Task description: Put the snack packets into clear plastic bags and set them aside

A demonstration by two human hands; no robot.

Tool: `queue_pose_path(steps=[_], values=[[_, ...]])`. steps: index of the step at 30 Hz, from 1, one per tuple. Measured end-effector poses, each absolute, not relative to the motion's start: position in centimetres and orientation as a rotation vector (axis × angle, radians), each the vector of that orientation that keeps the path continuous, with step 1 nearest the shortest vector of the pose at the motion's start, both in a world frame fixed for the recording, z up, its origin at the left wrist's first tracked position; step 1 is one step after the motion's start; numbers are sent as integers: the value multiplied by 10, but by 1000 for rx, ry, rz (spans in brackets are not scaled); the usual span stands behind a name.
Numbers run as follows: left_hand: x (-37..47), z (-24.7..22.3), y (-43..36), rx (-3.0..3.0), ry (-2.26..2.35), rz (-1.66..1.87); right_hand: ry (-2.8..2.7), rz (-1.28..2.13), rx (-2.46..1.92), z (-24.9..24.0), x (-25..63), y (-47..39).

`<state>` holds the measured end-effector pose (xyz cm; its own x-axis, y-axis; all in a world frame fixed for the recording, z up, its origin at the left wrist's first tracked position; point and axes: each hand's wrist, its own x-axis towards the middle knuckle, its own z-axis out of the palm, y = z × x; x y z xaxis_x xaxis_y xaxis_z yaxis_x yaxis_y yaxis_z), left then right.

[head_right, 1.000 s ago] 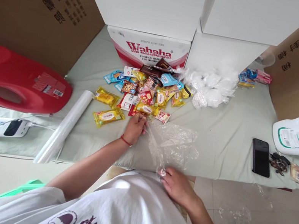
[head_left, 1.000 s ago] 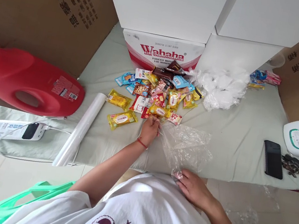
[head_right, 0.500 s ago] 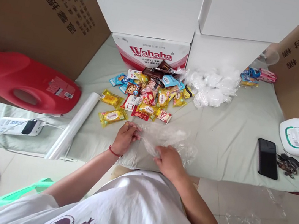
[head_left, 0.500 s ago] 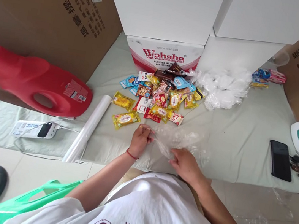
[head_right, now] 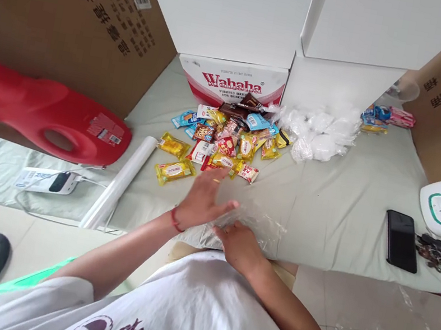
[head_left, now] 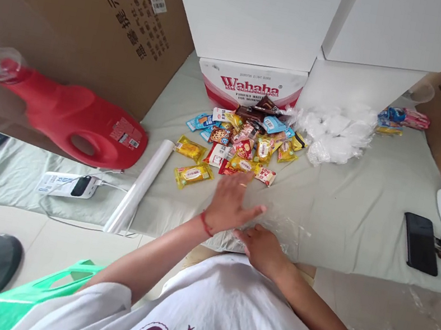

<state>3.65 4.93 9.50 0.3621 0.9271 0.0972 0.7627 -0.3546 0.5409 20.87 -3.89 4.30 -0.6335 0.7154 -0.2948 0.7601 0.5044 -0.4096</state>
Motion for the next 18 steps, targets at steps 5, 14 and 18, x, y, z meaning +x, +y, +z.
queue_pose_path(steps=[5, 14, 18], values=[[56, 73, 66, 2132, 1116, -8, 2606, -838, 1451, 52, 233, -35], [73, 52, 46, 2024, 1003, 484, 2598, -658, 1399, 57, 270, -20], [61, 35, 66, 1553, 1417, 762, 2785, -375, 1378, 49, 279, -26]])
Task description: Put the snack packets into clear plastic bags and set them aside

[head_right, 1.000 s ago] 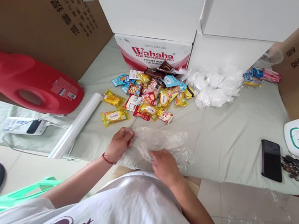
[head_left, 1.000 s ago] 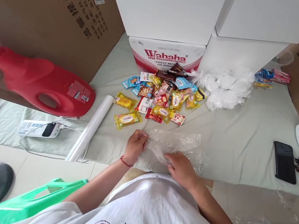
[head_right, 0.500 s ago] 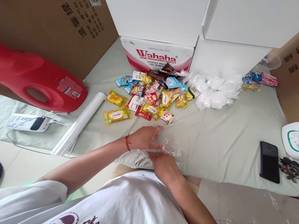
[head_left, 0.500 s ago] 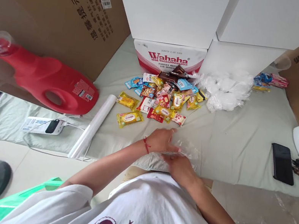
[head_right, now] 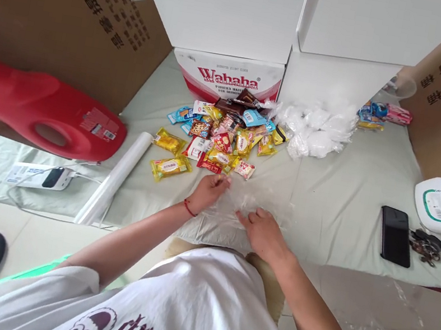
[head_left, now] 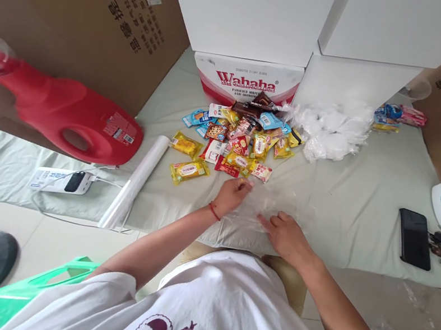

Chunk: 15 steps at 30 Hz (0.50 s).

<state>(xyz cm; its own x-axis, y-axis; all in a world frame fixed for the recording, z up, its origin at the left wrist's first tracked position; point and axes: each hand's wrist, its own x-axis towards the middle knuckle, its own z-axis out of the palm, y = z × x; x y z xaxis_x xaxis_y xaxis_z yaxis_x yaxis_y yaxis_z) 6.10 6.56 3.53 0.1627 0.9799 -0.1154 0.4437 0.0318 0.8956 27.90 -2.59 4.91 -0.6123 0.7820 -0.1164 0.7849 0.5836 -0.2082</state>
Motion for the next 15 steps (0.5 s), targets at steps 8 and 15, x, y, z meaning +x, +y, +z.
queue_pose_path(steps=[8, 15], values=[[5, 20, 55, 1365, 1871, 900, 3217, -195, 1535, 17, 305, -75], [21, 20, 35, 1325, 1751, 853, 3200, -867, 1725, 59, 325, -71]])
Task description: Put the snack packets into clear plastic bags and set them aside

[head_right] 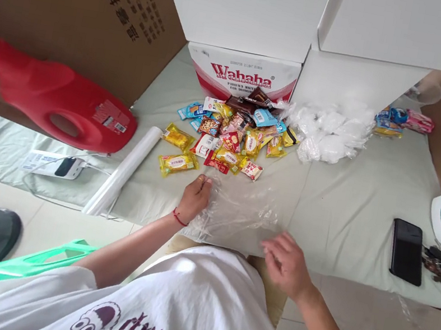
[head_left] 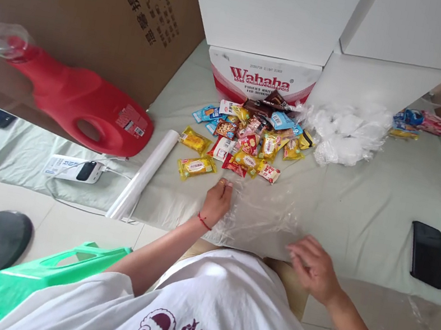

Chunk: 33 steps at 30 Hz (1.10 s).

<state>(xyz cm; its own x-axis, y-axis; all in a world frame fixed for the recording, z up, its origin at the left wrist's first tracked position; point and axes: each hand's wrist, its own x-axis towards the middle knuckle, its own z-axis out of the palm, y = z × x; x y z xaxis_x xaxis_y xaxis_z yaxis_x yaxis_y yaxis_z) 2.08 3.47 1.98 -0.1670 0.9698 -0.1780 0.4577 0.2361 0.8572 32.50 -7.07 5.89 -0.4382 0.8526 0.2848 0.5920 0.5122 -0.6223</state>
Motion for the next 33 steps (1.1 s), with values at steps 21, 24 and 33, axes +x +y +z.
queue_pose_path(steps=[21, 24, 33], values=[[0, 7, 10, 1945, 1961, 1021, -1701, 441, -2040, 6, 326, 68], [12, 11, 9, 2304, 1421, 763, -1782, 394, -2021, 9, 324, 70], [37, 11, 64, 2499, 1212, 402, -2294, 286, -1427, 56, 329, 4]])
